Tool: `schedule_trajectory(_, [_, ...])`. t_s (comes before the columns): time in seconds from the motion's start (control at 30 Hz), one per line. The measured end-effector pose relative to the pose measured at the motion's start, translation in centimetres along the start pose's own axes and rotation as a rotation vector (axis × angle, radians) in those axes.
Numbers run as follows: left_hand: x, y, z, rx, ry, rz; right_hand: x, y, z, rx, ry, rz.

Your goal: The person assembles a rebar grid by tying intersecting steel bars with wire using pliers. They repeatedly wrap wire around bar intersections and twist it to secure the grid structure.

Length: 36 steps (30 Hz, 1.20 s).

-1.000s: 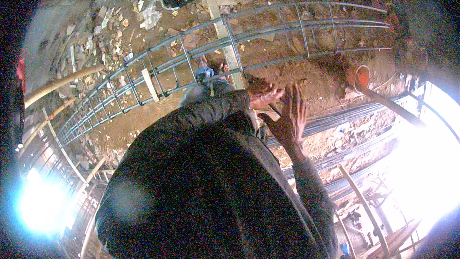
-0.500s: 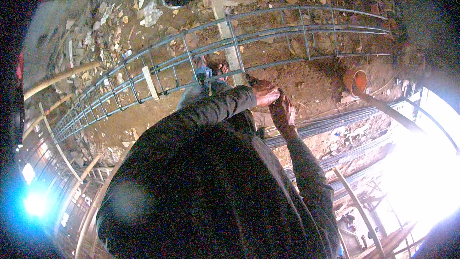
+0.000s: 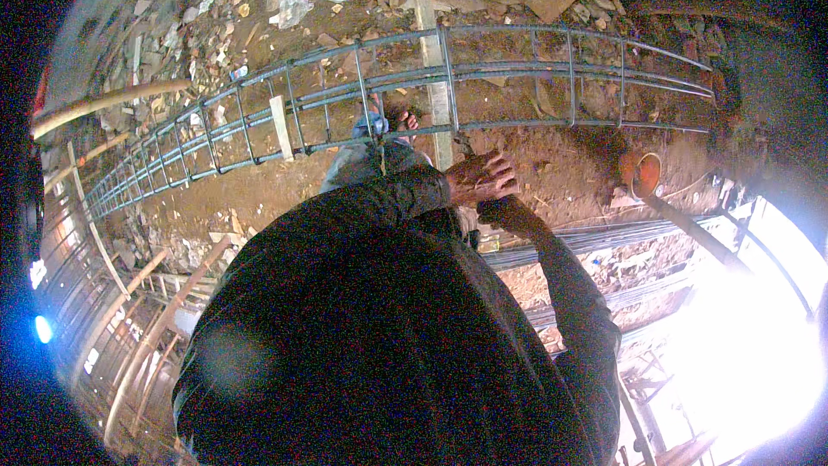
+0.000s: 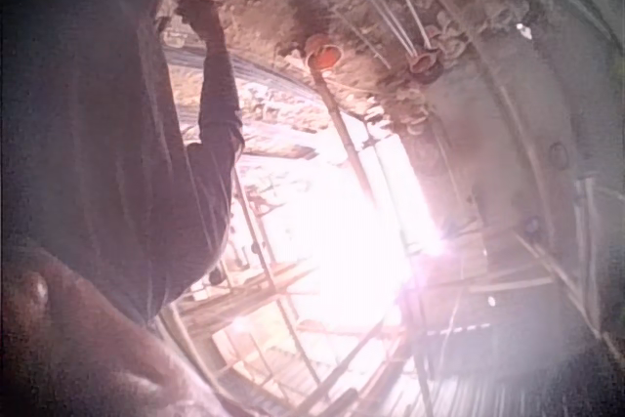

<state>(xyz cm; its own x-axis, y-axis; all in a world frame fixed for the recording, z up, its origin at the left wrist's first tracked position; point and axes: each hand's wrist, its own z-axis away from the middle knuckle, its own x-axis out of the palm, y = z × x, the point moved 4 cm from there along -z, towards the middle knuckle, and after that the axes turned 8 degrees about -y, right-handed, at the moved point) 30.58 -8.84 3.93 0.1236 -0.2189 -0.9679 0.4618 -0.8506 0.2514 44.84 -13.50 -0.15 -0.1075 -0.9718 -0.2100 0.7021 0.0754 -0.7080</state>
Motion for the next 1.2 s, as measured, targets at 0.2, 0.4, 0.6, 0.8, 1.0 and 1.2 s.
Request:
schedule_trajectory(0.2, [1.4, 0.4, 0.2, 0.078, 0.083, 0.132, -0.9, -3.4, 2.6, 0.101, -0.3, -1.415])
schedule_trajectory(0.4, [11.4, 2.3, -2.5, -0.019, -0.092, 0.334, -3.0, -4.9, 1.7, -0.019, -0.026, -0.785])
schedule_trajectory(0.6, [23.2, 4.4, -9.0, -0.031, 0.005, 0.451, -2.0, -8.6, 3.9, 0.258, 0.726, 0.325])
schedule_trajectory(0.8, [16.8, 1.8, -4.9, -0.055, -0.042, 0.286, 0.1, -5.9, 2.4, 0.094, 0.513, 0.391])
schedule_trajectory(1.0, [4.8, 1.5, -0.6, 0.012, -0.445, -0.237, 1.1, -2.8, 1.2, -0.13, 0.063, -0.476])
schedule_trajectory(1.2, [6.8, 0.8, 2.3, 0.108, 0.159, -1.361, 0.1, -5.7, 2.7, -0.017, -0.245, -1.65])
